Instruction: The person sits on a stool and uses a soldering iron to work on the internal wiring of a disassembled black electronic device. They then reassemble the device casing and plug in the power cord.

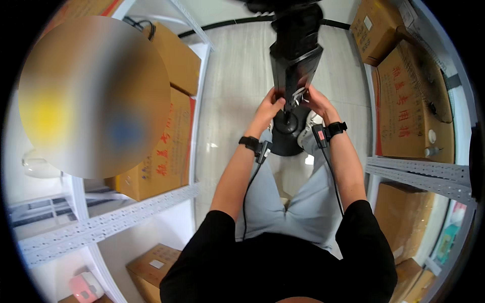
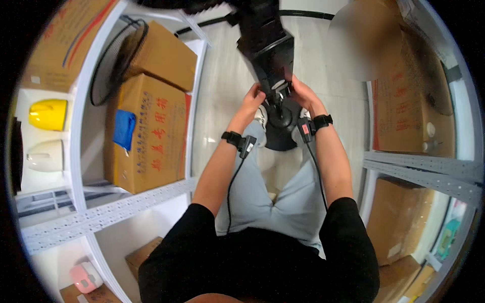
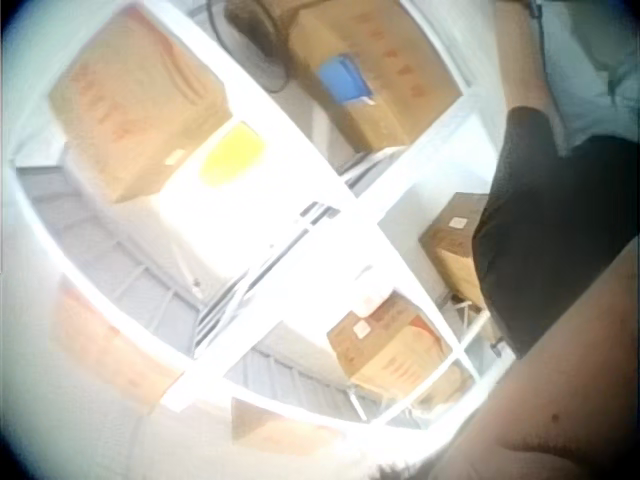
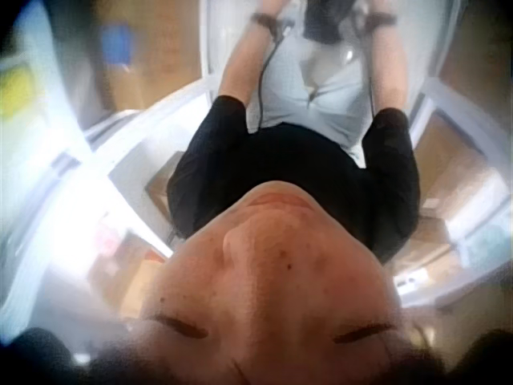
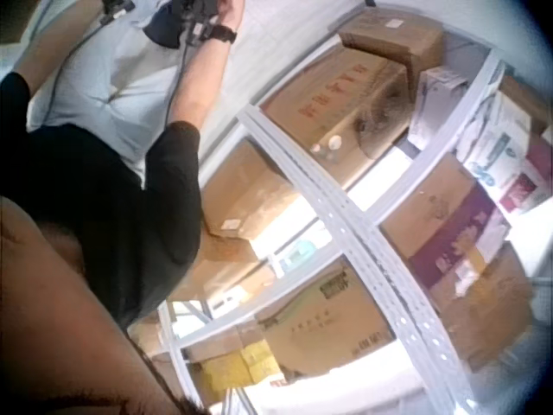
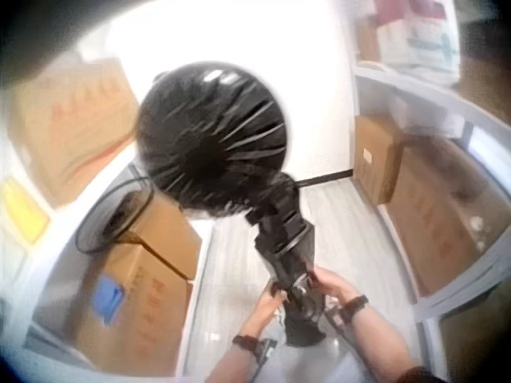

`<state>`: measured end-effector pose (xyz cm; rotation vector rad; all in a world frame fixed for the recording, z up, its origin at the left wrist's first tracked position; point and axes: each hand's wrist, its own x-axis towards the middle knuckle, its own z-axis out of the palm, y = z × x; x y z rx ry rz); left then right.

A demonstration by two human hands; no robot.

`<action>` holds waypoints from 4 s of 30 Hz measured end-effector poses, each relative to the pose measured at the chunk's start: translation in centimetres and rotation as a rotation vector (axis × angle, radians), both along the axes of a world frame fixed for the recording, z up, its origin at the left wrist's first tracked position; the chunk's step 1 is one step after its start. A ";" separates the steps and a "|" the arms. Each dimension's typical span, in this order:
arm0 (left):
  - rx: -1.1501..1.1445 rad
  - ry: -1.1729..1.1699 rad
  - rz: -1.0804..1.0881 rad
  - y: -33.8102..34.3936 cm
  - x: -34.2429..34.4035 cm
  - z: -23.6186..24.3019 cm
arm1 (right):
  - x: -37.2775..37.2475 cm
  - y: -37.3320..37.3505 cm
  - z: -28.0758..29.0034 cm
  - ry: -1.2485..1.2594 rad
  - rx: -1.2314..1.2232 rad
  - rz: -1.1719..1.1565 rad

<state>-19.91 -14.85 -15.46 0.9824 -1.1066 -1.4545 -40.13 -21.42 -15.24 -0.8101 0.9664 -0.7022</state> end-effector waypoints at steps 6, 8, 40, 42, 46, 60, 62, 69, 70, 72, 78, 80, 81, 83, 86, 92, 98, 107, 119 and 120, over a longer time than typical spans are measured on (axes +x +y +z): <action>0.469 0.263 -0.024 -0.2 1.0 -2.4 | -1.9 -1.6 -5.2 -0.060 0.000 -0.007; 0.460 0.311 0.018 -0.1 2.1 -2.9 | -0.1 -1.1 -4.9 -0.088 0.012 0.018; 0.341 0.109 0.042 -0.5 0.9 -3.9 | 0.2 -0.9 -3.7 -0.046 -0.045 -0.147; 0.162 -0.134 0.118 -0.3 0.3 -4.1 | 1.2 -0.6 -3.2 -0.074 -0.056 -0.121; -0.119 -0.190 0.163 0.1 -0.9 -2.2 | 0.8 -0.5 -2.7 -0.059 -0.064 -0.114; -0.116 -0.337 0.220 0.0 -0.3 -1.4 | -1.1 -1.4 0.6 -0.016 -0.565 0.125; -0.077 -0.267 0.194 0.3 0.0 -1.3 | 0.0 -0.4 0.8 -0.020 -0.549 0.039; -0.008 -0.006 0.154 -0.1 -0.5 -1.6 | 0.7 1.7 2.1 0.209 -0.665 -0.059; -0.020 -0.027 0.149 -0.1 -0.7 -1.3 | 0.5 1.9 2.3 0.211 -0.659 -0.064; -0.050 -0.073 0.139 -0.2 -0.8 -0.3 | 0.3 2.0 2.3 0.212 -0.654 -0.079; -0.402 -0.134 0.157 -0.6 -0.1 4.4 | 1.1 2.4 3.4 0.183 -0.650 -0.061; -0.488 -0.126 0.168 -0.8 -0.9 8.4 | 0.5 2.4 3.9 0.242 -0.638 -0.057; -0.484 -0.124 0.141 -1.1 -1.1 10.3 | 0.3 2.5 4.1 0.260 -0.655 -0.043; -0.505 -0.206 0.198 -1.2 -1.7 13.0 | 0.1 2.5 4.4 0.258 -0.639 -0.024; -0.452 -0.238 0.150 -1.7 -1.3 13.3 | -0.6 2.3 5.5 0.201 -0.631 0.035; -0.433 -0.175 0.153 -1.3 -1.2 13.2 | -0.3 2.3 10.8 0.094 -0.686 0.005; -0.447 -0.188 0.180 -1.2 -1.1 13.1 | 1.0 2.2 10.9 0.129 -0.845 0.002; -0.423 -0.046 0.144 -0.8 -3.1 12.6 | -0.4 4.5 12.4 0.181 -0.871 -0.072; -0.417 -0.185 0.203 -1.3 -1.3 12.4 | 1.4 3.5 11.8 0.228 -0.892 -0.039; -0.407 -0.209 0.222 -1.3 -1.8 13.0 | 1.0 2.8 11.3 0.275 -0.934 -0.048</action>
